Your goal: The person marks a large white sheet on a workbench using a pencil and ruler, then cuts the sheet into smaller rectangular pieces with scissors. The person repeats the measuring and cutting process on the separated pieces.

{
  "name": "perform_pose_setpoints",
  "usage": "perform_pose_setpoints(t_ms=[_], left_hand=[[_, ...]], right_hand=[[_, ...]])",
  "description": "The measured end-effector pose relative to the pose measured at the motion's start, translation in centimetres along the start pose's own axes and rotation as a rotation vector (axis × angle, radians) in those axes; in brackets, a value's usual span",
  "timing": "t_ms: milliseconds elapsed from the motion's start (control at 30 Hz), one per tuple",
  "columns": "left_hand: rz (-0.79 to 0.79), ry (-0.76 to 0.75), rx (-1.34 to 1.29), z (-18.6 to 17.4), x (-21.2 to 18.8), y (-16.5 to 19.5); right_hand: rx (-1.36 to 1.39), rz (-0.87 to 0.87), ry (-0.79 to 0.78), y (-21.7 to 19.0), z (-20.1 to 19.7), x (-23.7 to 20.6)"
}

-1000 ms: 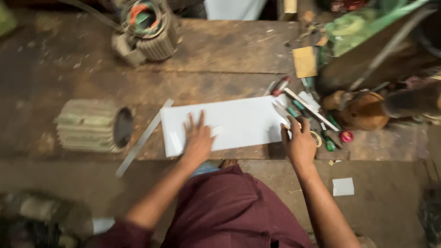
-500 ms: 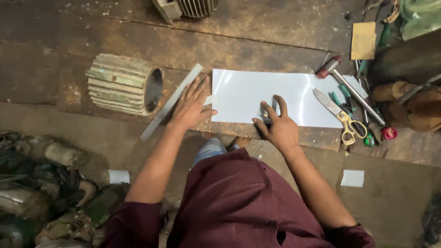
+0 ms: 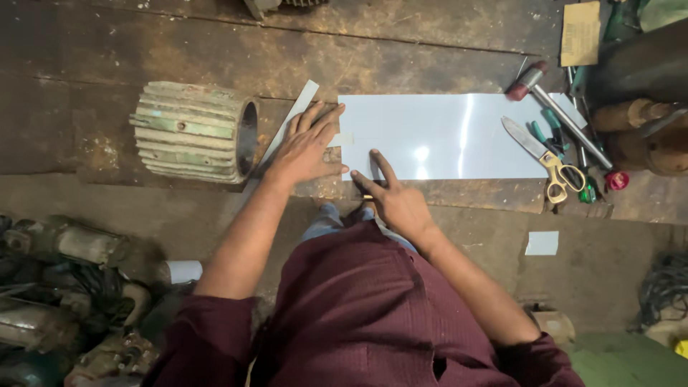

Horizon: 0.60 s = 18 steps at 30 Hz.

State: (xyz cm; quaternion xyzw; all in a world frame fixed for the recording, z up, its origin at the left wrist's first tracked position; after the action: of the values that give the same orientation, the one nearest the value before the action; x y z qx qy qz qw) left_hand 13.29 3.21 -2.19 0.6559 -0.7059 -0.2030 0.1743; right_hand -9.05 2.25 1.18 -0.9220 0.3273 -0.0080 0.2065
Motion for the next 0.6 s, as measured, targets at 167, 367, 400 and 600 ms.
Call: perform_pose_setpoints(t_ms=[167, 367, 400, 600], left_hand=[[0.038, 0.145, 0.025, -0.9, -0.1, 1.1], [-0.219, 0.218, -0.04, 1.3, 0.9, 2.7], [-0.258, 0.217, -0.01, 1.8, 1.5, 2.9], [-0.296, 0.118, -0.394, 3.2, 6.1, 2.4]], right_hand=[[0.083, -0.007, 0.139, -1.4, -0.8, 0.3], [0.145, 0.107, 0.134, -1.3, -0.1, 0.5], [0.123, 0.13, 0.11, -1.2, 0.1, 0.4], [0.079, 0.098, 0.209, -1.9, 0.4, 0.1]])
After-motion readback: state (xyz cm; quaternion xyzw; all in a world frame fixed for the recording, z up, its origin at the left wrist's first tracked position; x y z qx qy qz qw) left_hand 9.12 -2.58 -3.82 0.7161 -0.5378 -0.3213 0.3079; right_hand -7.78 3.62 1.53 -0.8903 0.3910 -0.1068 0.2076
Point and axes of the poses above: each hand's wrist, its own x-axis towards the middle knuckle, its own z-axis out of the palm, y = z × x, the point moved 4 cm from there along x, towards the middle knuckle, and after that the axes turned 4 degrees about y, right-handed, at the moved point
